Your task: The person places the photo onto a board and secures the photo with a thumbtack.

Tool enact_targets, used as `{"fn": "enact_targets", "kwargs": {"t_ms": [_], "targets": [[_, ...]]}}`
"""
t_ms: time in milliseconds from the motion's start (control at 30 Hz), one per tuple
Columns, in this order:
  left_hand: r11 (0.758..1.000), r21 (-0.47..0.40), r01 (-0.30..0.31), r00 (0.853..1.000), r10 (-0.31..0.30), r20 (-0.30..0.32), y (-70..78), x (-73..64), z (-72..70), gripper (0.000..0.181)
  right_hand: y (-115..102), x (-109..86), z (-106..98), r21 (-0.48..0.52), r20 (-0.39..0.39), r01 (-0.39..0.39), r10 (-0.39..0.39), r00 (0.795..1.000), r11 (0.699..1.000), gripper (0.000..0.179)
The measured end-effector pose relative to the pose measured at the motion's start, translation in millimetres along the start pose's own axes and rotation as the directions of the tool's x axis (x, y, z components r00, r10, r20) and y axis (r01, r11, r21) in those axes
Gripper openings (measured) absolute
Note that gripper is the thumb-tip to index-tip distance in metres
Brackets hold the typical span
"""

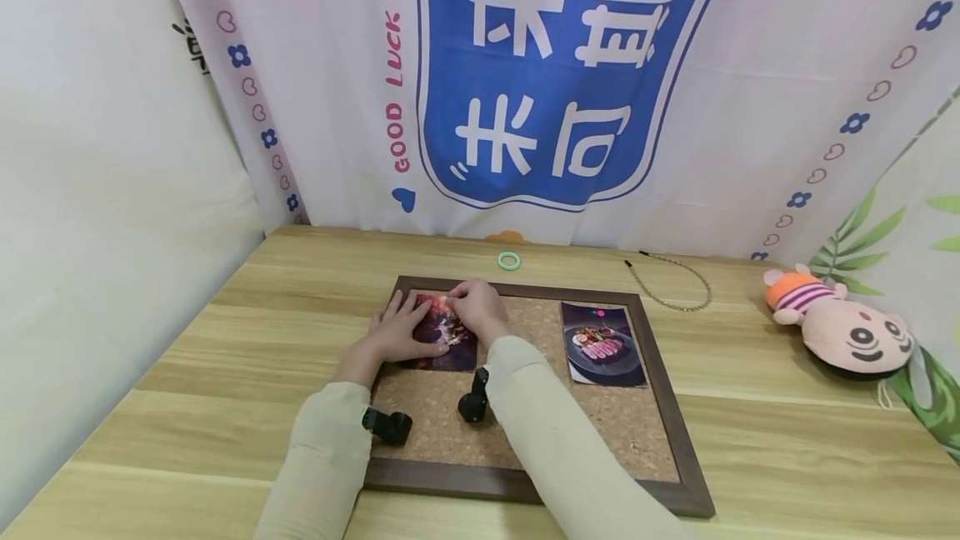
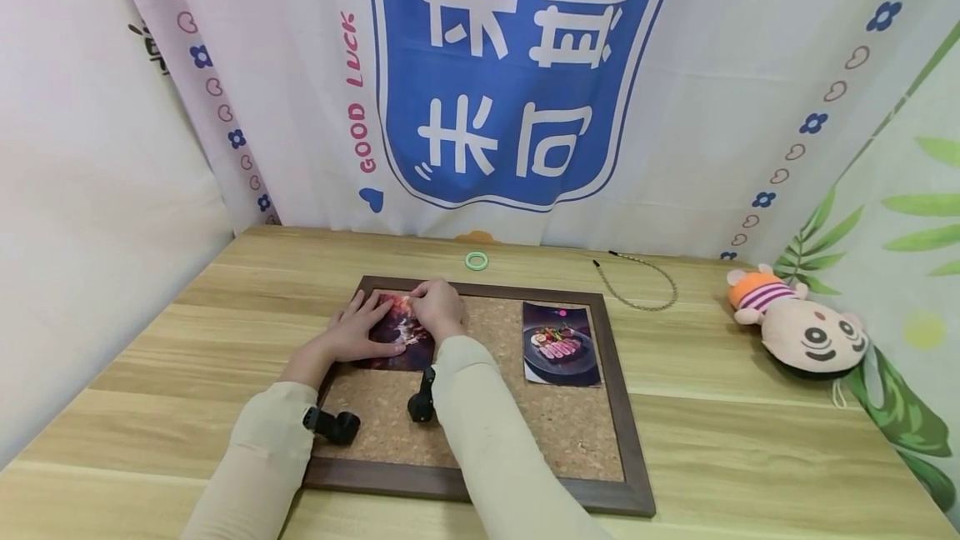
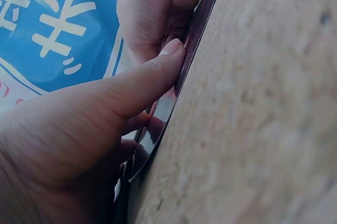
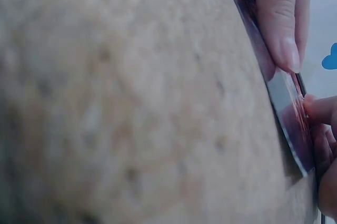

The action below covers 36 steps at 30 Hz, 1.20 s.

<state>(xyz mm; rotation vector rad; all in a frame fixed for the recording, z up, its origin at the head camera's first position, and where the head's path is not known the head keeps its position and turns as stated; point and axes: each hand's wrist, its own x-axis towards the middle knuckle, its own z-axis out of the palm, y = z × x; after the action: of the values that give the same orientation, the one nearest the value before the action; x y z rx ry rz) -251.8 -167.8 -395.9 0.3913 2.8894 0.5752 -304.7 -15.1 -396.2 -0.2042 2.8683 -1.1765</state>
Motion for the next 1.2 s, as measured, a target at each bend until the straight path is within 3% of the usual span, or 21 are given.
{"fn": "enact_targets", "kwargs": {"t_ms": [333, 1200], "targets": [[1.000, -0.005, 0.003, 1.000, -0.003, -0.001, -0.8, -0.2, -0.6, 0.089, 0.5, 2.0, 2.7, -0.056, -0.016, 0.042, -0.043, 0.999, 0.998, 0.010], [1.000, -0.010, -0.004, 1.000, 0.004, -0.023, 0.8, -1.9, -0.2, 0.087, -4.2, 1.8, 3.8, -0.101, 0.000, -0.011, 0.011, 1.000, 0.995, 0.010]]}}
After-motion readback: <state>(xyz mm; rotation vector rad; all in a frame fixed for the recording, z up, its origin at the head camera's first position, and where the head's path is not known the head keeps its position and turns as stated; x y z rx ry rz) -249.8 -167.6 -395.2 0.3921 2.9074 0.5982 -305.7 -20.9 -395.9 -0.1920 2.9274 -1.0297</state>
